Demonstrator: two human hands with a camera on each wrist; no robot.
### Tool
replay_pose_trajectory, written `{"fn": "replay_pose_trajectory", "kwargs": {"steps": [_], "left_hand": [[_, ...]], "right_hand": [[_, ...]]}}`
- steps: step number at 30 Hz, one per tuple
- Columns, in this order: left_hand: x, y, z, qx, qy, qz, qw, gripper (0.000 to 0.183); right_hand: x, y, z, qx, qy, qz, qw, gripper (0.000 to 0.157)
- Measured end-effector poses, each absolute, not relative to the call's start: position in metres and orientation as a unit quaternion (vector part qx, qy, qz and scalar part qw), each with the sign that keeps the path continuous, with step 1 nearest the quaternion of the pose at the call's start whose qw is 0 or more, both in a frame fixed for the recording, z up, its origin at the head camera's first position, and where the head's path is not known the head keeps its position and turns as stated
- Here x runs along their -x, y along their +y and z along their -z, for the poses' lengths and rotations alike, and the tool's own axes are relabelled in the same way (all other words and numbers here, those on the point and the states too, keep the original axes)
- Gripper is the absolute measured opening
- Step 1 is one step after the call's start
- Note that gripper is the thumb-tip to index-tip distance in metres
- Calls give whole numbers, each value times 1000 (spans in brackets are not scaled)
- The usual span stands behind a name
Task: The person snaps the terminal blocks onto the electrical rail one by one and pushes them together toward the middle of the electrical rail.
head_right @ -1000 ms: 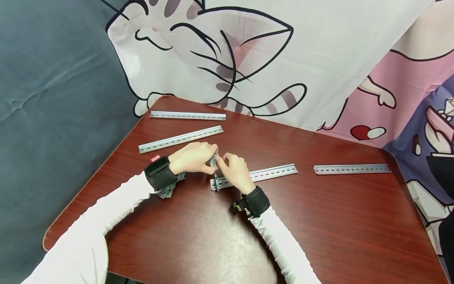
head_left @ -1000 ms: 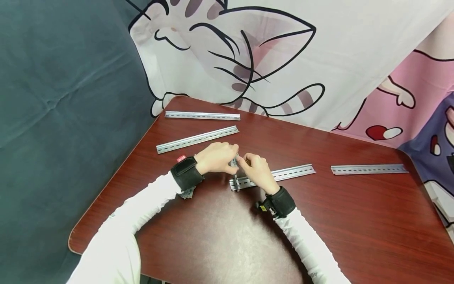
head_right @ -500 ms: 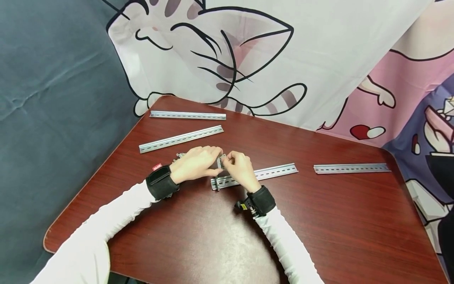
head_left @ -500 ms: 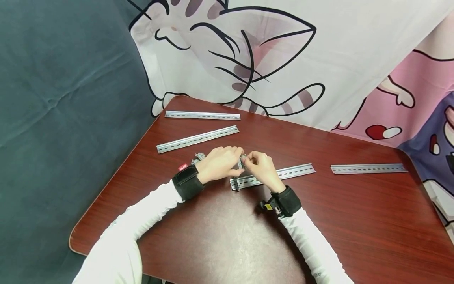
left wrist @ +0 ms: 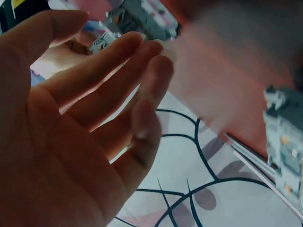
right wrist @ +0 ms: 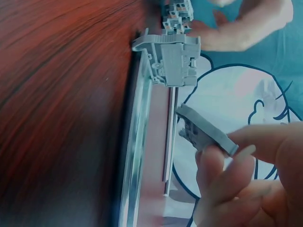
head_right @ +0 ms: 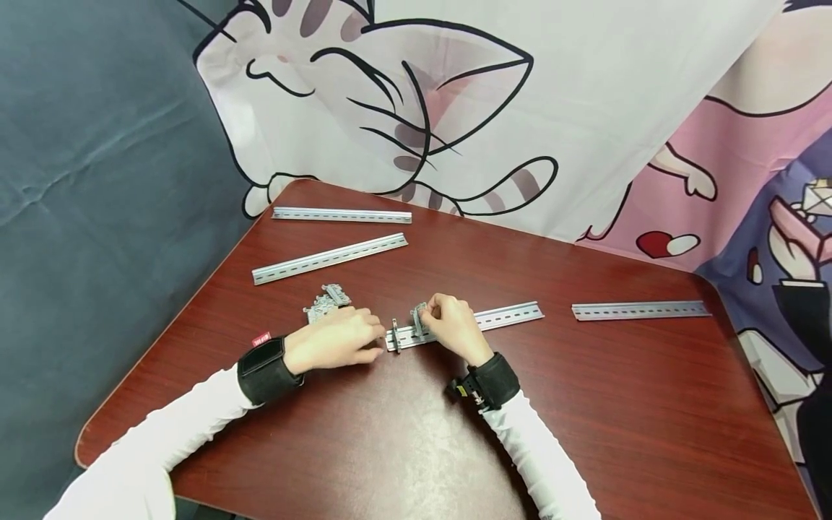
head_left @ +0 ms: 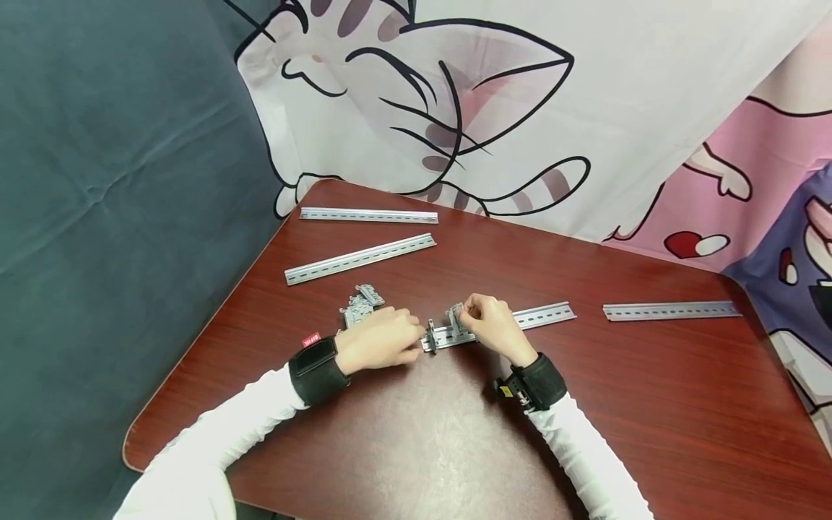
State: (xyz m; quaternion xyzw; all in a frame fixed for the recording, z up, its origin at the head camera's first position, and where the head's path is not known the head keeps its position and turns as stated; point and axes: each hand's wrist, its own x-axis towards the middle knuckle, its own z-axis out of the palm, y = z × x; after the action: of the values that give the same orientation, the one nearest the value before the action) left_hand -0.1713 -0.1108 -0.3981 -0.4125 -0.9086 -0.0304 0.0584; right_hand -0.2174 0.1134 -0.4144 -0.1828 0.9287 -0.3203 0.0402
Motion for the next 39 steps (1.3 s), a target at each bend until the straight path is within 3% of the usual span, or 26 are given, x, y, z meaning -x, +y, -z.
{"fn": "replay_pose_trajectory", "kwargs": {"steps": [5, 25, 35, 39], "left_hand": [[165, -110, 405, 423, -905, 10, 41, 14], [161, -104, 417, 427, -902, 0, 71, 13], [160, -104, 419, 428, -900, -1, 75, 14], [160, -104, 419, 430, -900, 13, 69, 13]], "right_hand": [[217, 114, 419, 203, 931, 298, 50, 9], [209, 99, 423, 198, 960, 200, 2, 11], [209, 96, 419, 214, 966, 140, 25, 34], [212, 94, 420, 233, 965, 112, 46, 36]]}}
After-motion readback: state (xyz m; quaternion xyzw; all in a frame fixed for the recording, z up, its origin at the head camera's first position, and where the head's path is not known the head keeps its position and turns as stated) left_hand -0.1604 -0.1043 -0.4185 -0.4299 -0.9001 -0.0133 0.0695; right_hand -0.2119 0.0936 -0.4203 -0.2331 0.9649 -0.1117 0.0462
